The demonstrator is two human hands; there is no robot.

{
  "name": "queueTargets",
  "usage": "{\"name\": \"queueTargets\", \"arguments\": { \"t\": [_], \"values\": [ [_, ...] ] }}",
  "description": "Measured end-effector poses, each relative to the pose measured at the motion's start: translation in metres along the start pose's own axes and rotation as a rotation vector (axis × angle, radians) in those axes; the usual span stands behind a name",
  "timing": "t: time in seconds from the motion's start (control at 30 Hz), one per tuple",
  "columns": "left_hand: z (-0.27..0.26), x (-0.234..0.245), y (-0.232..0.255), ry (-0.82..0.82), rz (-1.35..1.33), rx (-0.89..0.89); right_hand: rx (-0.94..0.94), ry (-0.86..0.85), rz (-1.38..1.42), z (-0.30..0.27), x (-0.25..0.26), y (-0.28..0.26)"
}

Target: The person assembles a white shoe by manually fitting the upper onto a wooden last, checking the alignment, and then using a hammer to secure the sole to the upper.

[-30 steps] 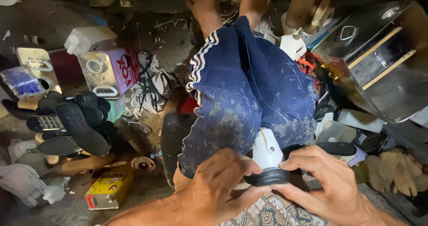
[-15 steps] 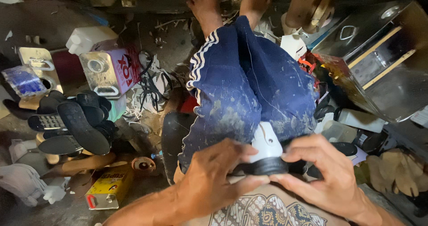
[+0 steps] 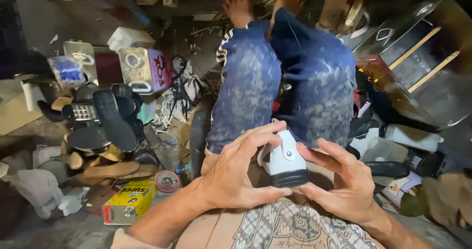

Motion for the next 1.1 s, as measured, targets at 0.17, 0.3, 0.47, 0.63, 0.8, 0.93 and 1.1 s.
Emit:
{"name": "queueTargets", "arguments": {
  "t": [0.17,0.3,0.47,0.63,0.8,0.93,1.1],
  "values": [
    [-0.027,-0.003,0.02,0.053,-0.038,-0.227,0.038,-0.001,0.014,-0.015,0.0,-0.008],
    [-0.038,-0.009,0.024,0.043,-0.007,-0.265,0.026,0.017,0.049,-0.021,-0.001,-0.012],
    [-0.042,-0.003,0.025,0.147,0.018,-0.312,-0.086,-0.069,0.106,-0.026,-0.017,0.003],
    [-0.039,0.024,0.022,0.235,-0.328,-0.3,0.284,-0.258,-0.266,0.035,-0.021,-0.031],
    [-0.033,0.053,0.001,0.334,0.161,-0.332,0.692,-0.237,-0.577,0.082,-0.036,-0.06],
    [-0.039,0.061,-0.036,0.432,0.089,-0.167,0.739,-0.219,-0.765,0.088,-0.055,-0.044],
    [-0.042,0.06,-0.026,0.443,0.136,-0.184,0.711,-0.168,-0.769,0.076,-0.044,-0.057]
  ]
}}
Point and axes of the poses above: each hand's wrist, its own z-axis towards the middle knuckle, its own x-axis out of the back of the hand, y = z × x, the point moved 9 cm from there along z, towards the middle knuckle, and after that the axes turned 11 degrees about y, right-handed, at the moved point
